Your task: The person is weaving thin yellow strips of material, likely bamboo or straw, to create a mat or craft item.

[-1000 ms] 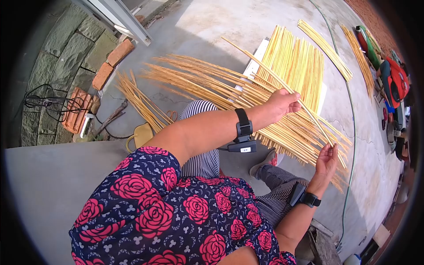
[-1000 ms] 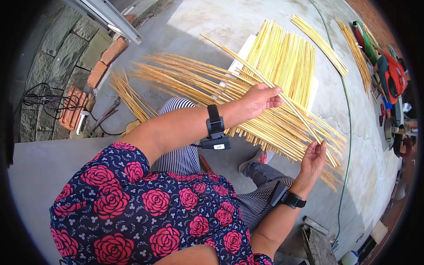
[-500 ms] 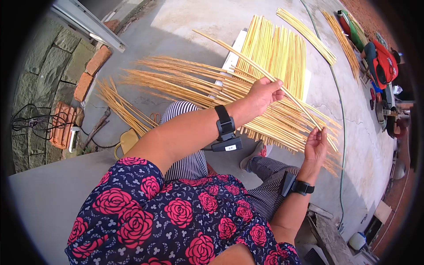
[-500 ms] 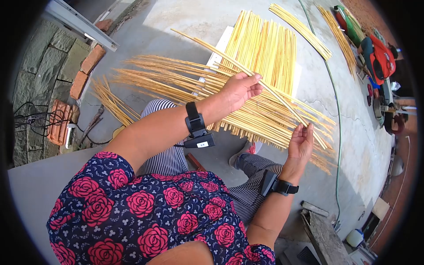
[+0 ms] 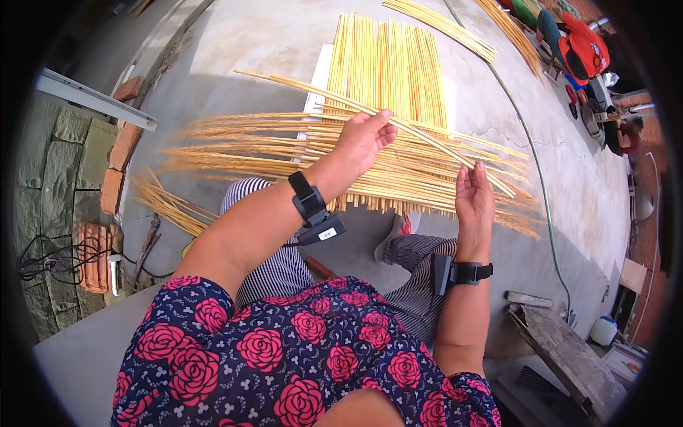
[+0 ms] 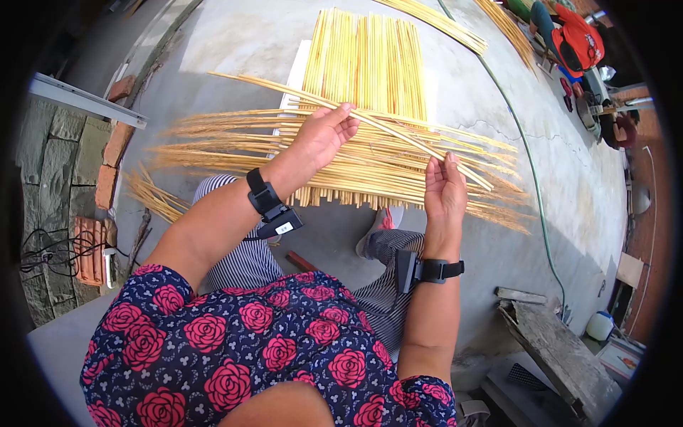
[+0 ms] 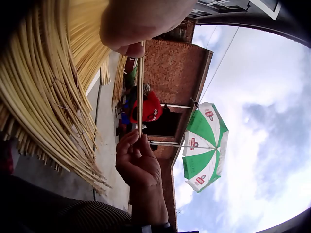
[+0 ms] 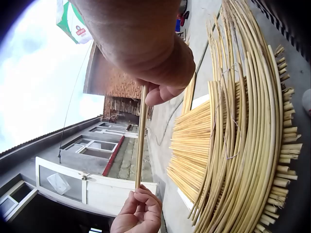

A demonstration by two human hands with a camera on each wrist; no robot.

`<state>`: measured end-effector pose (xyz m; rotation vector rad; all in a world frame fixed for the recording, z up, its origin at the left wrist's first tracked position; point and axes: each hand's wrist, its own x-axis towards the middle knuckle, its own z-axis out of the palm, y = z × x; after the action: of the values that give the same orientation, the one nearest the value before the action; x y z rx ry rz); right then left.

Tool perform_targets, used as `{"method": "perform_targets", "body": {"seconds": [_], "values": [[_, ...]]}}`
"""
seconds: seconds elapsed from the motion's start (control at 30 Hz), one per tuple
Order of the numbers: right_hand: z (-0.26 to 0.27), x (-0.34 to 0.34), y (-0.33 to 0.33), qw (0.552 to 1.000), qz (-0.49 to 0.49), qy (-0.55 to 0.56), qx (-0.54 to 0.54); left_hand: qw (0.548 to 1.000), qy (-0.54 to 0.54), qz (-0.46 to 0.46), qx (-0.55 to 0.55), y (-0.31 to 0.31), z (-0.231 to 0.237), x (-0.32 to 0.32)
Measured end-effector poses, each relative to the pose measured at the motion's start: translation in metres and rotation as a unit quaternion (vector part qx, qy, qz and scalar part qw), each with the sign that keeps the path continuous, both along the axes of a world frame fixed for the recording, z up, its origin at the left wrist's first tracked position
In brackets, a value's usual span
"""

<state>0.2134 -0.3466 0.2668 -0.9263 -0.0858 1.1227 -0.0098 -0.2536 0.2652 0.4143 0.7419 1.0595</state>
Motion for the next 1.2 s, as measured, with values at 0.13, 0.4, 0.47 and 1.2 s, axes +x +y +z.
{"method": "perform_targets", "body": {"seconds": [0.13, 0.4, 0.47, 1.2], "values": [[0.001, 0.002, 0.001, 1.000, -0.014, -0.002, 0.001, 1.000, -0.008, -0.013, -0.005, 0.002, -0.001, 0.002], [0.002, 0.004, 0.001, 1.000, -0.002, -0.024, 0.002, 1.000, -0.001, -0.017, -0.003, 0.002, -0.003, 0.002], [0.004, 0.001, 0.001, 0.999, -0.006, -0.036, -0.002, 0.999, 0.037, -0.036, -0.005, 0.000, 0.000, 0.003], [0.004, 0.009, -0.001, 0.998, 0.034, -0.054, -0.011, 0.458, 0.562, -0.084, 0.684, -0.003, 0.022, -0.012]]}}
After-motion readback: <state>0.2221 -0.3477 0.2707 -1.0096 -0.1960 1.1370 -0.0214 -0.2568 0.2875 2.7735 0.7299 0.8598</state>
